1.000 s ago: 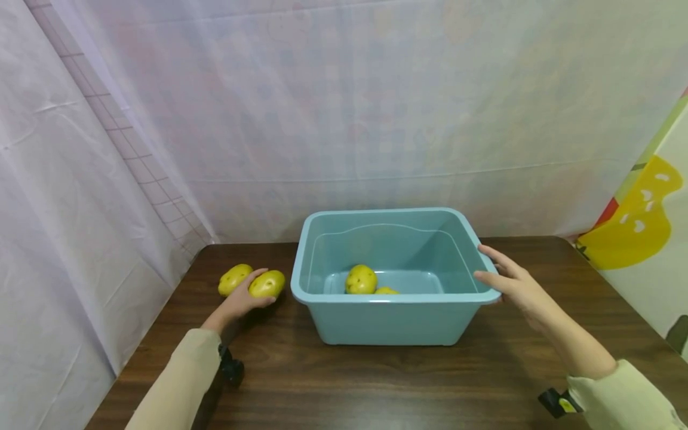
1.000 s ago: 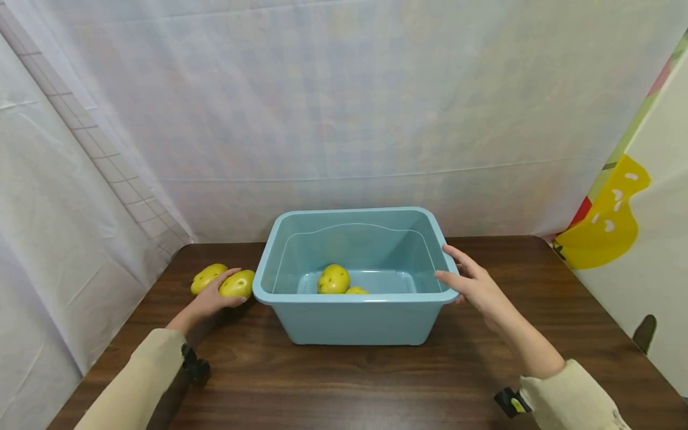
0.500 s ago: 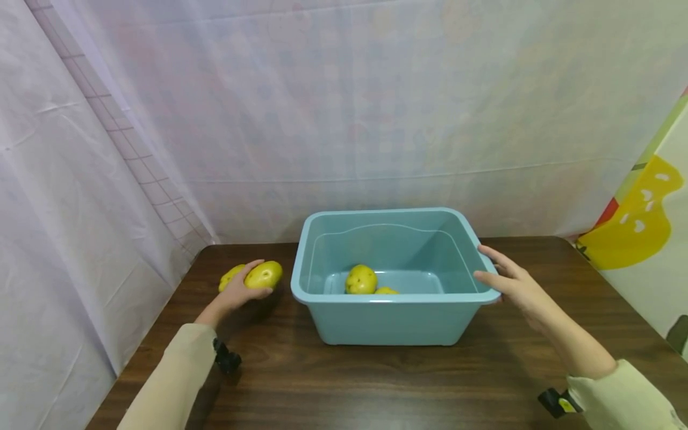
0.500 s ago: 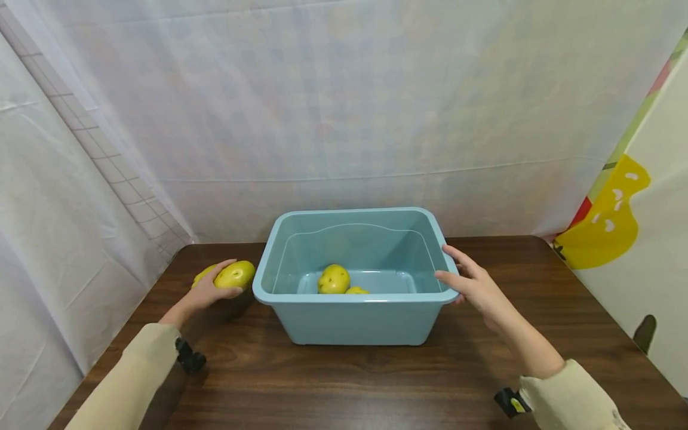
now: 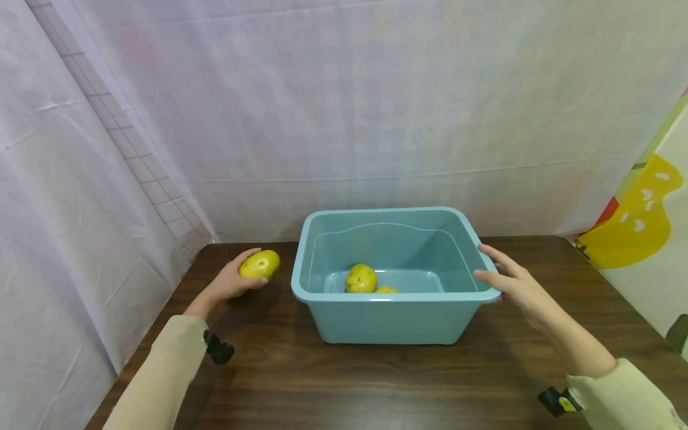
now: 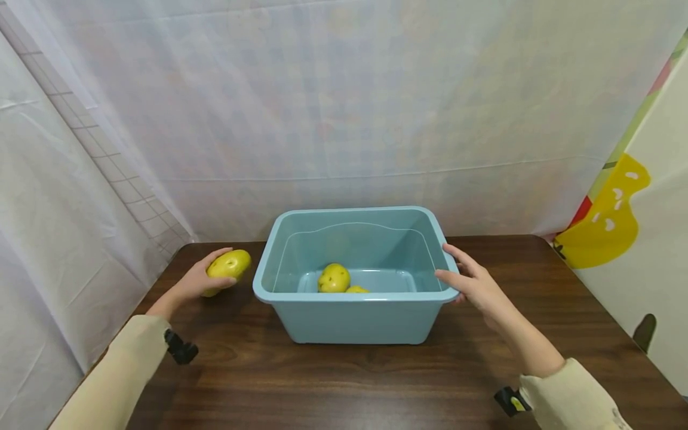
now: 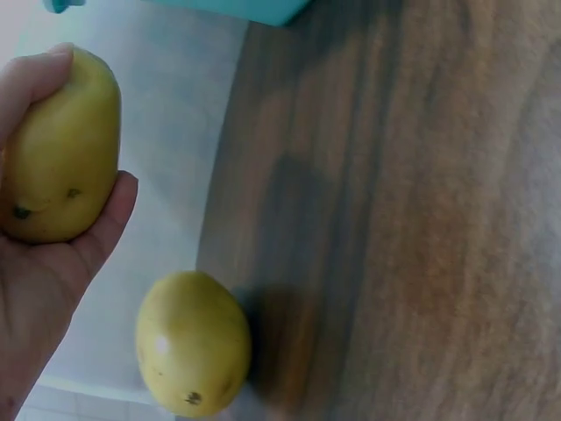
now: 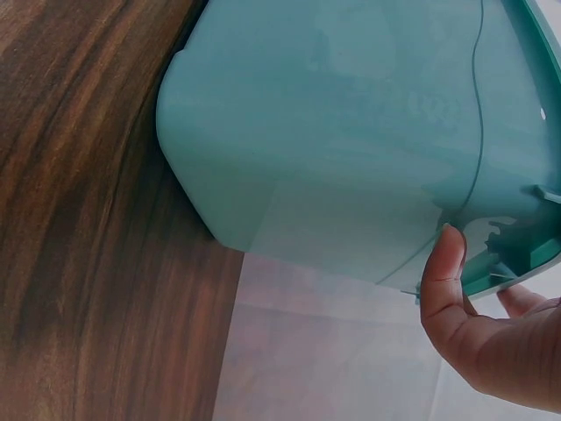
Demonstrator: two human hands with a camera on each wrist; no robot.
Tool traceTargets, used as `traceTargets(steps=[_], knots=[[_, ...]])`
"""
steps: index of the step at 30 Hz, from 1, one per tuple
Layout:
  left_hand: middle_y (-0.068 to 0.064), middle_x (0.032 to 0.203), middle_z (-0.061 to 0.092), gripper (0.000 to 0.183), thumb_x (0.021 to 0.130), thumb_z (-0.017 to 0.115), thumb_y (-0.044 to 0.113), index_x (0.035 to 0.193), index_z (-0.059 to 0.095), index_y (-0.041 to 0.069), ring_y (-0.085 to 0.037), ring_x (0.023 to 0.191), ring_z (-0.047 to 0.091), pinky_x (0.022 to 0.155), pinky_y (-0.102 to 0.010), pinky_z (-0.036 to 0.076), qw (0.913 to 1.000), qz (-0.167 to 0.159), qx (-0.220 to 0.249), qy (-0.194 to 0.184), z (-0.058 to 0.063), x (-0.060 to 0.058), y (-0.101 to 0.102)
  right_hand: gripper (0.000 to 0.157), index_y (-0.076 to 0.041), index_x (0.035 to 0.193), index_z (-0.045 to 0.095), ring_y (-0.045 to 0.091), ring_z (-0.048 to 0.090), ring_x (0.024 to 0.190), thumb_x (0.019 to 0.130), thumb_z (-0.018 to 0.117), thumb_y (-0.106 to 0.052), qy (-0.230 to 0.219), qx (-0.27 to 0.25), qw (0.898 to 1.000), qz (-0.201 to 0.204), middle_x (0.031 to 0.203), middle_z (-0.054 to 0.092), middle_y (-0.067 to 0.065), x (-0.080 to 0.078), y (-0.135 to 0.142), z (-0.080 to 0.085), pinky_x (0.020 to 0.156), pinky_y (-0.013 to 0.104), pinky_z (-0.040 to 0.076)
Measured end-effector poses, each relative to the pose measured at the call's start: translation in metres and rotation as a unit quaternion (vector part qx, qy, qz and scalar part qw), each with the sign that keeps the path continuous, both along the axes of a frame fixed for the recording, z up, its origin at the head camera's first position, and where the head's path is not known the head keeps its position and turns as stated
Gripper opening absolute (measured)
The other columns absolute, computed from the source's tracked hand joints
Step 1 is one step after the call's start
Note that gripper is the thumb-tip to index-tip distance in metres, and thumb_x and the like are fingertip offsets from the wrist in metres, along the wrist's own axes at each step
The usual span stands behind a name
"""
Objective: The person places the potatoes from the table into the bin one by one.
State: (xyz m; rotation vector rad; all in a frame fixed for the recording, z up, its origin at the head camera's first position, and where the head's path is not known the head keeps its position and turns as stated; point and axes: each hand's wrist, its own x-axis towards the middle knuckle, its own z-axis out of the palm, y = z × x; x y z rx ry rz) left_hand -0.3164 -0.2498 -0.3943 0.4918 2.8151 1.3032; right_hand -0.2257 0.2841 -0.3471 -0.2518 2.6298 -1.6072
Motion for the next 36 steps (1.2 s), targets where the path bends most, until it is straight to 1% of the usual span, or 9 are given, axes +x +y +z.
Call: traceTargets(steps=[5,13,19,23,29,32,34,36], knots=[[-0.025,0.131,0.042,0.076,0.079,0.069,0.025,0.142,0.03,0.011,-0.03,0.095,0.049,0.075,-0.033,0.039,0.9999,-0.003,0.005,-0.016,0.009,0.0,0.001,0.067,-0.008,0.147,0.013,0.008,0.054,0.083,0.094,0.049,-0.029,-0.001,-0.004,1.0,0.001,0.128,0.036,0.028,0.0,0.0,0.0,0.065,0.032,0.048],[-0.026,0.131,0.04,0.077,0.079,0.068,0.025,0.143,0.028,0.01,-0.029,0.094,0.049,0.073,-0.032,0.042,0.9991,-0.015,0.024,-0.033,0.021,0.003,0.007,0.067,-0.008,0.147,0.013,0.009,0.055,0.084,0.094,0.048,-0.028,0.002,-0.001,1.0,0.003,0.128,0.037,0.029,0.001,0.0,0.0,0.066,0.033,0.048],[-0.022,0.134,0.038,0.077,0.08,0.068,0.029,0.144,0.027,0.015,-0.03,0.1,0.047,0.077,-0.034,0.041,0.9985,-0.006,0.026,-0.048,0.032,0.003,0.009,0.067,-0.008,0.147,0.012,0.011,0.055,0.085,0.094,0.048,-0.028,0.003,-0.001,1.0,0.005,0.129,0.037,0.03,0.001,0.0,0.0,0.066,0.033,0.048],[-0.022,0.137,0.037,0.077,0.08,0.067,0.03,0.144,0.026,0.015,-0.032,0.102,0.047,0.078,-0.036,0.042,0.9986,-0.009,0.022,-0.047,0.041,0.003,0.011,0.067,-0.008,0.147,0.012,0.011,0.055,0.086,0.094,0.048,-0.029,0.001,0.0,1.0,0.004,0.13,0.036,0.03,0.001,0.0,0.001,0.067,0.033,0.048],[-0.019,0.139,0.035,0.075,0.082,0.066,0.032,0.144,0.026,0.02,-0.033,0.106,0.047,0.081,-0.039,0.041,0.9987,-0.009,0.011,-0.049,0.055,0.005,0.016,0.067,-0.007,0.147,0.012,0.012,0.055,0.085,0.094,0.048,-0.028,0.003,0.001,1.0,0.006,0.129,0.037,0.03,0.001,-0.001,0.001,0.067,0.034,0.049],[-0.019,0.138,0.037,0.075,0.082,0.065,0.032,0.144,0.026,0.02,-0.033,0.106,0.047,0.083,-0.041,0.041,0.9988,-0.014,0.008,-0.046,0.061,0.006,0.019,0.067,-0.007,0.147,0.012,0.012,0.055,0.085,0.094,0.048,-0.028,0.005,-0.001,1.0,0.007,0.129,0.037,0.03,0.001,0.0,0.0,0.066,0.033,0.048],[-0.018,0.138,0.036,0.076,0.081,0.066,0.032,0.144,0.026,0.021,-0.032,0.107,0.046,0.084,-0.043,0.04,0.9984,-0.015,0.013,-0.053,0.064,0.006,0.02,0.067,-0.008,0.147,0.012,0.011,0.055,0.085,0.094,0.048,-0.028,0.004,-0.003,1.0,0.007,0.129,0.037,0.03,0.001,0.0,0.0,0.067,0.034,0.048],[-0.017,0.138,0.036,0.076,0.081,0.066,0.032,0.144,0.025,0.022,-0.032,0.107,0.045,0.086,-0.044,0.039,0.9972,-0.017,0.029,-0.067,0.066,0.005,0.02,0.067,-0.008,0.147,0.012,0.011,0.055,0.085,0.094,0.048,-0.028,0.004,-0.004,1.0,0.006,0.129,0.037,0.03,0.001,0.0,0.0,0.067,0.035,0.048]])
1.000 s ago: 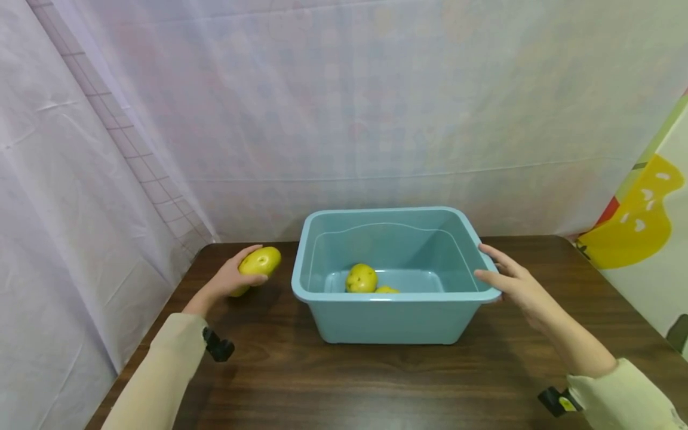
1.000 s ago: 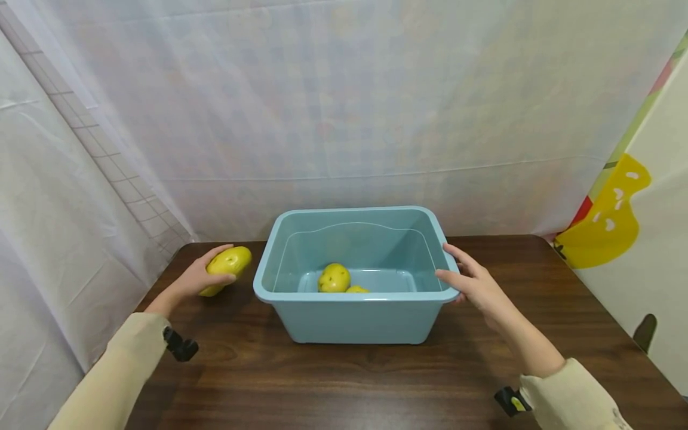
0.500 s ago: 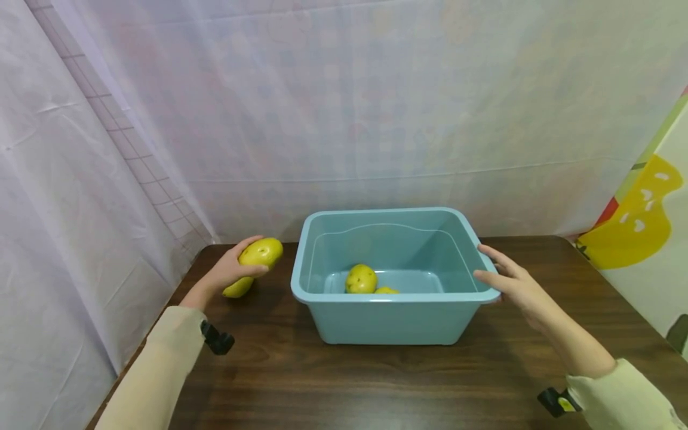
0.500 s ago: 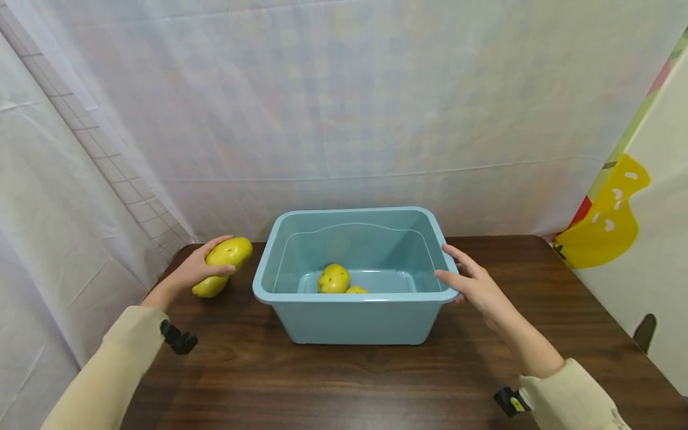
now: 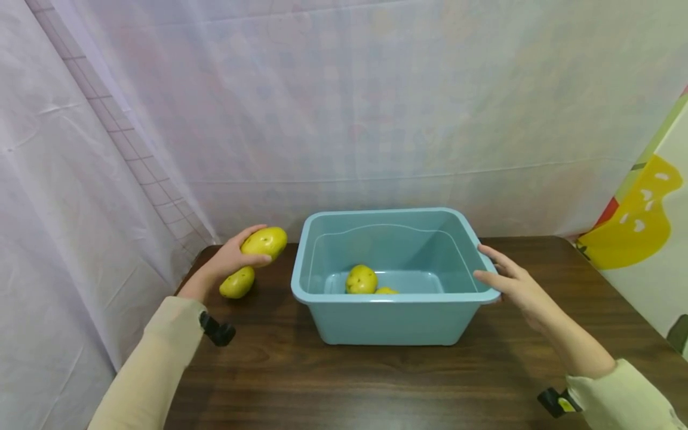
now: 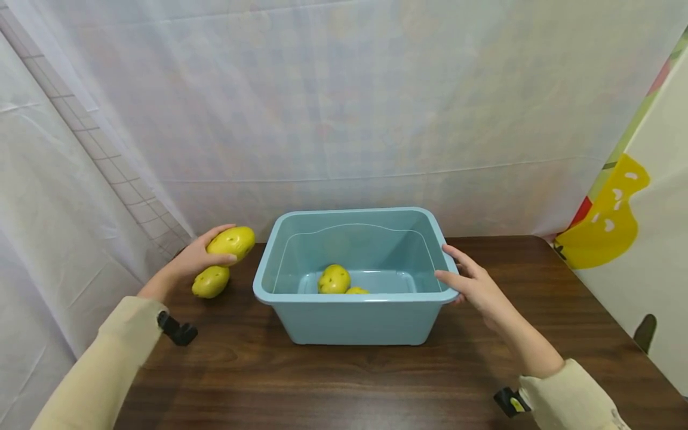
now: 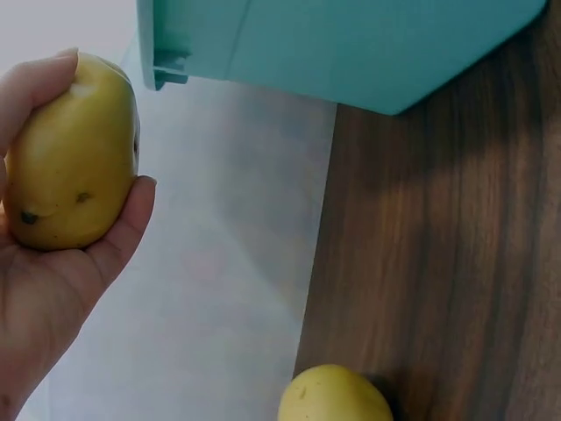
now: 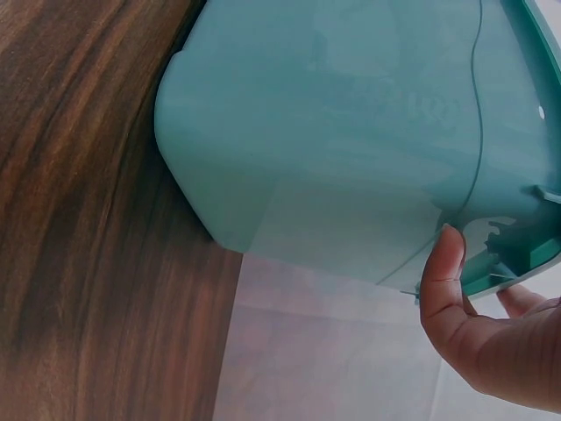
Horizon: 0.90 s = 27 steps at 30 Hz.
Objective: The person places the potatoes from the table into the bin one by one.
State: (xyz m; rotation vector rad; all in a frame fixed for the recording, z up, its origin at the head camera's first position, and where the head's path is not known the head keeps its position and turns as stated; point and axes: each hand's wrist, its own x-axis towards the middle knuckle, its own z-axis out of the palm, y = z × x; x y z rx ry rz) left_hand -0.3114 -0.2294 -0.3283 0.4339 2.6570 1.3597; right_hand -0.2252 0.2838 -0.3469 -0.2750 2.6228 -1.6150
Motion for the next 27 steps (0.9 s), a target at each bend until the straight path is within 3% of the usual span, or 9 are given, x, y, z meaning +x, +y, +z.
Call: traceTargets(steps=[3,11,19,27], knots=[[-0.015,0.137,0.036,0.076,0.081,0.067,0.033,0.144,0.025,0.024,-0.03,0.106,0.044,0.086,-0.042,0.039,0.9998,0.0,0.015,-0.014,0.003,0.0,0.001,0.067,-0.008,0.147,0.012,0.01,0.055,0.084,0.094,0.048,-0.028,0.0,-0.002,1.0,0.0,0.129,0.037,0.03,0.0,-0.001,0.0,0.067,0.034,0.048],[-0.013,0.136,0.038,0.075,0.081,0.067,0.028,0.144,0.026,0.023,-0.029,0.104,0.045,0.082,-0.036,0.039,0.9993,-0.021,0.029,0.006,0.016,0.0,0.011,0.067,-0.008,0.147,0.012,0.011,0.055,0.085,0.094,0.048,-0.029,0.0,0.003,1.0,0.0,0.129,0.037,0.03,-0.001,-0.002,-0.001,0.066,0.033,0.048],[-0.012,0.137,0.038,0.076,0.08,0.069,0.028,0.144,0.027,0.024,-0.028,0.102,0.046,0.082,-0.037,0.04,0.9991,-0.032,0.025,0.009,0.032,0.0,0.027,0.068,-0.009,0.147,0.012,0.009,0.054,0.084,0.094,0.048,-0.029,0.0,0.005,1.0,-0.003,0.131,0.036,0.029,-0.001,-0.002,-0.002,0.066,0.032,0.048],[-0.011,0.133,0.041,0.076,0.078,0.07,0.023,0.143,0.03,0.024,-0.028,0.104,0.045,0.087,-0.039,0.037,0.9968,-0.06,0.052,0.001,0.044,-0.004,0.043,0.068,-0.009,0.147,0.012,0.011,0.054,0.085,0.094,0.048,-0.03,-0.001,0.009,1.0,-0.005,0.13,0.037,0.029,-0.002,-0.001,-0.001,0.066,0.032,0.047]])
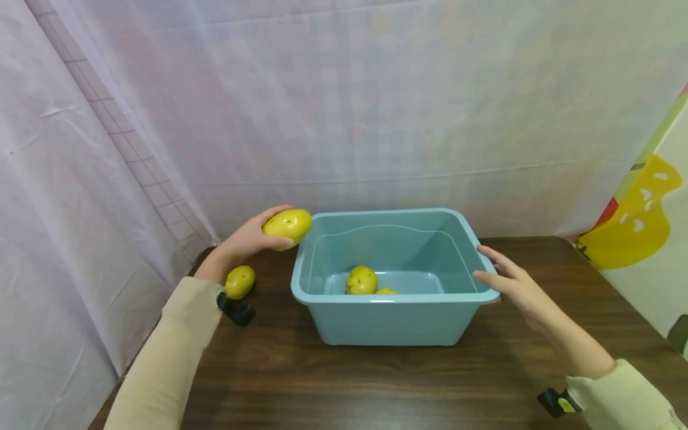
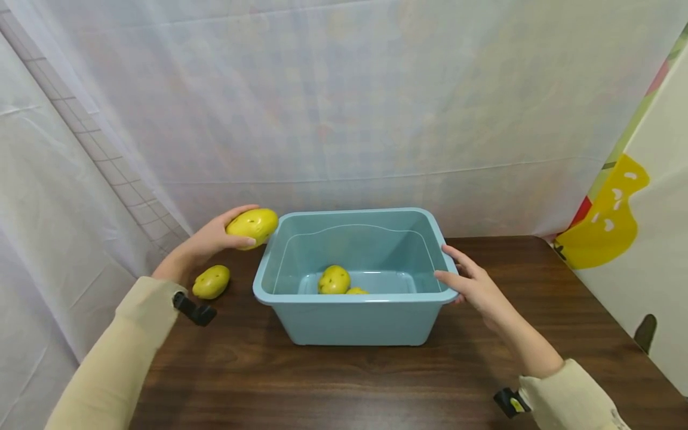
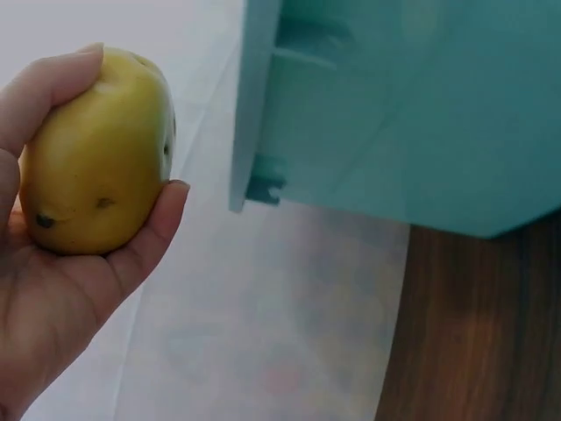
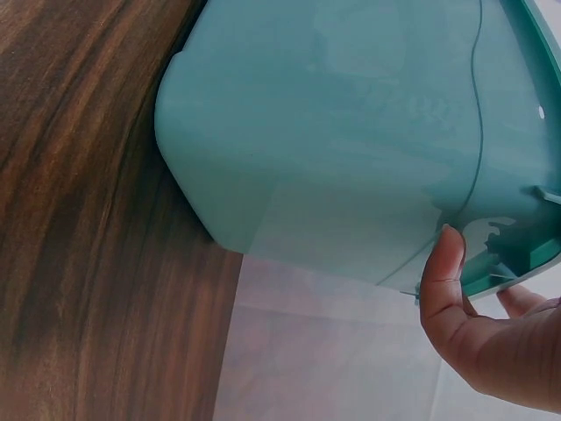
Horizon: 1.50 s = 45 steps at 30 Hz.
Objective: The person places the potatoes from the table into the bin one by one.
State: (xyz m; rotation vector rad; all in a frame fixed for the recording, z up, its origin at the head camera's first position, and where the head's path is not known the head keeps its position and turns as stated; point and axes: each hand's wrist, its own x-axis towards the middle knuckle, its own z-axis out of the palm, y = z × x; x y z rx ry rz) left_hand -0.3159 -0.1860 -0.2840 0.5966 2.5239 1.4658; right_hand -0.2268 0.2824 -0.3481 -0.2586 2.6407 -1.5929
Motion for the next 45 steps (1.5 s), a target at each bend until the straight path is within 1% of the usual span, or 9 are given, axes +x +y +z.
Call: traceTargets(steps=[6,10,13,20,23,29,32,37,45], knots=[[-0.008,0.132,0.042,0.075,0.078,0.07,0.023,0.142,0.032,0.026,-0.028,0.103,0.045,0.086,-0.04,0.038,0.9999,-0.008,0.005,-0.011,0.007,-0.003,0.009,0.068,-0.009,0.147,0.011,0.011,0.054,0.085,0.094,0.048,-0.03,-0.002,-0.001,1.0,0.001,0.131,0.036,0.03,0.0,0.0,0.0,0.066,0.032,0.048],[-0.01,0.131,0.041,0.075,0.078,0.069,0.021,0.142,0.031,0.025,-0.027,0.103,0.045,0.085,-0.039,0.039,0.9998,-0.015,0.007,-0.015,0.012,-0.005,0.015,0.068,-0.009,0.147,0.012,0.011,0.055,0.085,0.094,0.048,-0.029,-0.001,-0.004,1.0,0.003,0.13,0.037,0.03,-0.001,0.0,0.0,0.066,0.033,0.048],[-0.011,0.13,0.042,0.074,0.079,0.069,0.02,0.143,0.031,0.023,-0.027,0.102,0.045,0.084,-0.038,0.04,0.9997,-0.02,0.007,-0.013,0.016,-0.007,0.021,0.068,-0.008,0.147,0.012,0.011,0.055,0.084,0.094,0.048,-0.029,-0.001,-0.005,1.0,0.004,0.13,0.037,0.03,-0.001,0.0,0.0,0.066,0.033,0.048],[-0.01,0.128,0.044,0.074,0.078,0.068,0.024,0.142,0.031,0.023,-0.025,0.1,0.046,0.082,-0.036,0.041,0.9995,-0.03,-0.001,-0.001,0.022,-0.011,0.033,0.067,-0.008,0.147,0.012,0.008,0.055,0.08,0.094,0.048,-0.029,0.0,-0.006,1.0,0.002,0.127,0.038,0.029,-0.001,0.001,0.0,0.064,0.031,0.048],[-0.011,0.128,0.044,0.074,0.078,0.068,0.022,0.142,0.032,0.022,-0.025,0.1,0.047,0.083,-0.036,0.041,0.9994,-0.035,0.006,0.004,0.023,-0.013,0.039,0.068,-0.008,0.147,0.012,0.008,0.055,0.079,0.094,0.048,-0.029,0.0,-0.007,1.0,0.001,0.127,0.038,0.028,0.0,0.001,0.0,0.063,0.031,0.048],[-0.009,0.128,0.045,0.073,0.077,0.068,0.022,0.142,0.033,0.02,-0.026,0.101,0.047,0.085,-0.038,0.039,0.9991,-0.04,0.012,0.008,0.023,-0.017,0.051,0.068,-0.009,0.147,0.012,0.009,0.054,0.085,0.094,0.048,-0.029,-0.002,-0.01,1.0,0.002,0.13,0.036,0.03,-0.001,0.001,-0.001,0.066,0.032,0.048],[-0.008,0.128,0.045,0.073,0.078,0.068,0.023,0.142,0.033,0.021,-0.026,0.1,0.047,0.085,-0.039,0.04,0.999,-0.043,0.012,0.01,0.024,-0.017,0.057,0.067,-0.009,0.147,0.012,0.009,0.054,0.086,0.094,0.048,-0.028,-0.001,-0.013,1.0,0.003,0.129,0.036,0.03,-0.001,0.001,-0.001,0.067,0.032,0.048],[-0.009,0.127,0.045,0.072,0.079,0.067,0.022,0.142,0.033,0.018,-0.025,0.099,0.047,0.084,-0.039,0.04,0.9983,-0.053,0.017,0.014,0.026,-0.017,0.067,0.067,-0.008,0.147,0.012,0.009,0.054,0.086,0.094,0.048,-0.028,-0.001,-0.013,1.0,0.002,0.129,0.036,0.03,0.0,0.001,0.0,0.067,0.033,0.049],[-0.008,0.127,0.044,0.071,0.079,0.067,0.019,0.141,0.034,0.019,-0.026,0.099,0.047,0.087,-0.046,0.041,0.9968,-0.067,0.042,-0.008,0.026,-0.016,0.084,0.067,-0.008,0.147,0.013,0.008,0.054,0.085,0.094,0.049,-0.028,0.001,-0.014,1.0,0.001,0.129,0.036,0.03,0.002,0.001,0.0,0.067,0.034,0.049]])
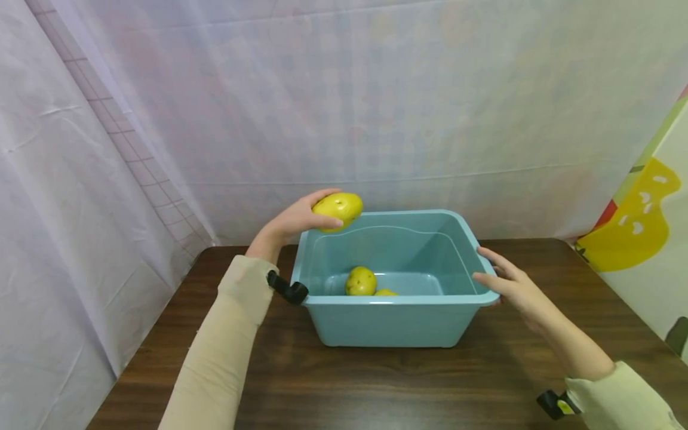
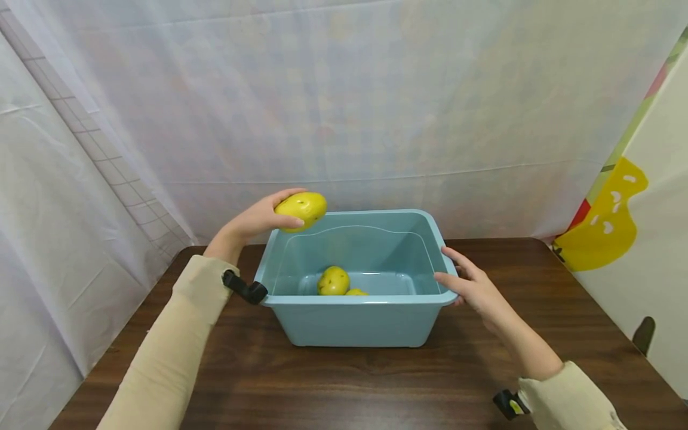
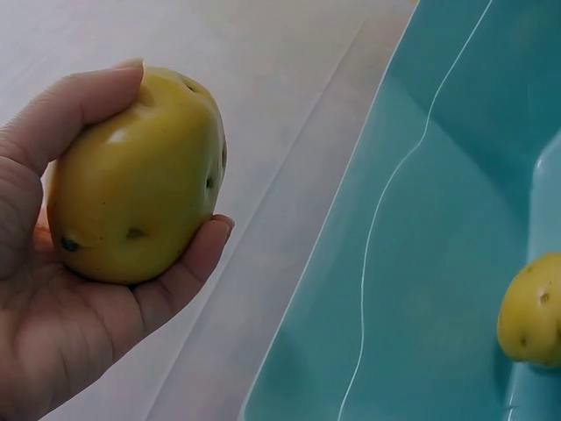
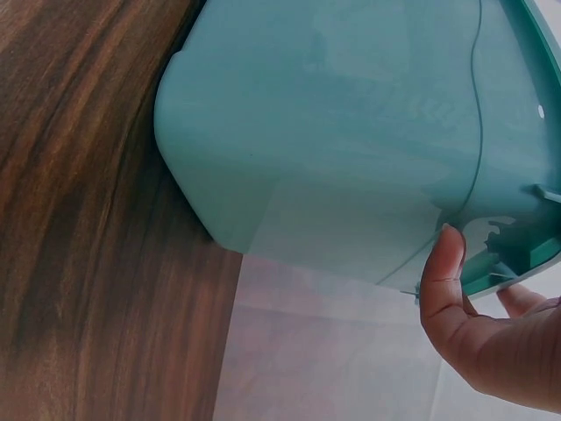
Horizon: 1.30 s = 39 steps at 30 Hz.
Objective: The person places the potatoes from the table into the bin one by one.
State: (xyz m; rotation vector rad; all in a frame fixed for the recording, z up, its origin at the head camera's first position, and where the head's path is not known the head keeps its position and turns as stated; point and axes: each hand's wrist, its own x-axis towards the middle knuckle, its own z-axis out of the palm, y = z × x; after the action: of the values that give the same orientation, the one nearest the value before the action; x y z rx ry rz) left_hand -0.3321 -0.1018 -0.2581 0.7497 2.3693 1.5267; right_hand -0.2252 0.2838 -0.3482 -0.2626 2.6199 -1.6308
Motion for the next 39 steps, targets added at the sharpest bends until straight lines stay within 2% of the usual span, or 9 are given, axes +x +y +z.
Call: traceTargets(steps=[8,23,36,39], knots=[[-0.007,0.128,0.043,0.071,0.079,0.068,0.02,0.141,0.035,0.024,-0.026,0.1,0.048,0.089,-0.049,0.04,0.9998,-0.018,0.0,-0.009,-0.002,-0.002,0.013,0.067,-0.007,0.147,0.012,0.007,0.055,0.084,0.094,0.049,-0.027,0.001,-0.005,1.0,0.003,0.13,0.035,0.03,0.001,0.0,0.001,0.067,0.034,0.05],[-0.003,0.132,0.042,0.071,0.079,0.069,0.024,0.141,0.034,0.028,-0.024,0.105,0.047,0.09,-0.046,0.039,0.9991,-0.029,-0.026,-0.017,-0.005,-0.002,0.029,0.067,-0.009,0.147,0.012,0.006,0.055,0.084,0.094,0.048,-0.027,0.002,-0.004,1.0,0.006,0.131,0.034,0.029,0.001,-0.002,-0.001,0.066,0.032,0.05],[-0.003,0.13,0.043,0.072,0.079,0.07,0.021,0.141,0.034,0.025,-0.023,0.104,0.047,0.085,-0.038,0.041,0.9981,-0.048,-0.036,-0.011,-0.006,-0.005,0.032,0.067,-0.008,0.147,0.014,0.007,0.055,0.084,0.094,0.049,-0.027,0.002,-0.012,1.0,0.006,0.131,0.034,0.03,0.0,-0.005,0.0,0.068,0.035,0.05],[-0.004,0.134,0.042,0.07,0.081,0.068,0.021,0.142,0.033,0.025,-0.024,0.112,0.046,0.09,-0.039,0.04,0.9986,-0.045,-0.023,-0.016,-0.006,-0.006,0.031,0.067,-0.008,0.147,0.013,0.007,0.056,0.084,0.094,0.049,-0.027,0.003,-0.014,1.0,0.007,0.131,0.034,0.03,-0.001,-0.005,0.0,0.067,0.035,0.05]])
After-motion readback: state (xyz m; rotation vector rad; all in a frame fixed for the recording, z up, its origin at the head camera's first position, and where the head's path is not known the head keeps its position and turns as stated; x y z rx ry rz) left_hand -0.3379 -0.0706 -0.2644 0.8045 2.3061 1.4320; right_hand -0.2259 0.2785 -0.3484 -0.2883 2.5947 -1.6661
